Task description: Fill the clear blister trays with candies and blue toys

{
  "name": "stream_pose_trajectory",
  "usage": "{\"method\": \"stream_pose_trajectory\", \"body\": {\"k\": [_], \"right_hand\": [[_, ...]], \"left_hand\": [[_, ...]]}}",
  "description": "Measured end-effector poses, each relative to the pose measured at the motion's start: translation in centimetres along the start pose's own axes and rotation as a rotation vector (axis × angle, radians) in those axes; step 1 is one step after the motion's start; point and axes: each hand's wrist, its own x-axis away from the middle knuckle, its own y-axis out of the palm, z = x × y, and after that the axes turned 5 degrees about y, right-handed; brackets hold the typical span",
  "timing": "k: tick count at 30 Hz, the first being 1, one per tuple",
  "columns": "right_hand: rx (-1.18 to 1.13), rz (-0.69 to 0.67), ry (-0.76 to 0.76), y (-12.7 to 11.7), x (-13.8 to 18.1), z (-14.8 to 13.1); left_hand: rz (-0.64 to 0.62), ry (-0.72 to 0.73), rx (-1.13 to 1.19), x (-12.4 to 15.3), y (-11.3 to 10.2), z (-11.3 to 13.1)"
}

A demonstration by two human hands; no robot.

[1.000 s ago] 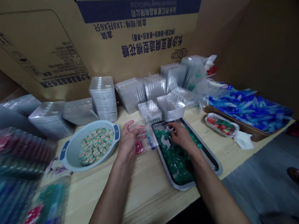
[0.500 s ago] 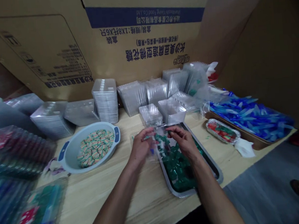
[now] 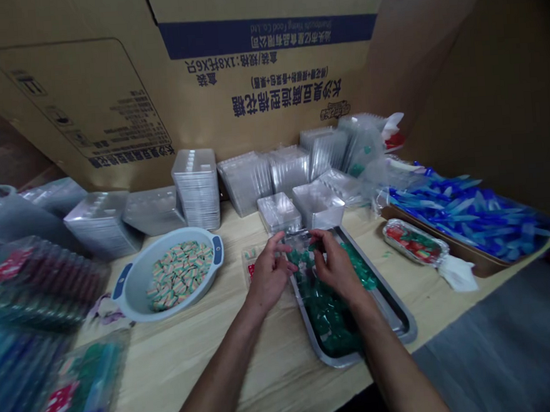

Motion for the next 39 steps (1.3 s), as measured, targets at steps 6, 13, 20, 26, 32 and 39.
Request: {"method": "stream_pose_trajectory", "body": {"k": [6, 13, 20, 26, 32, 39], "right_hand": [[-0.132, -0.036, 0.035, -0.1, 0.1, -0.4], [-0.255, -0.105, -0.055, 0.3, 0.6, -1.1], [-0.285, -0.151, -0.078, 0.5, 0.6, -1.0], [-0.169, -0.121, -0.124, 0.8, 0.3, -1.2], [-0.239, -0.157, -0.045, 1.0, 0.3, -0.8], [-0.036, -0.067, -0.075, 1.3, 0.2, -0.7]], "left_hand": [[-0.066, 0.104, -0.208, 0.2, 0.4, 0.4], [0.013, 0.255, -0.368, 0.2, 0.9, 0.0], [-0.023, 0.265, -0.342, 0.1, 0.7, -0.3], [0.086, 0.047, -0.171, -0.3, 0.6, -1.0], [0.158, 0.016, -0.100, -0.5, 0.7, -1.6], [0.172, 0.249, -0.297, 0.0, 1.5, -1.7]]}}
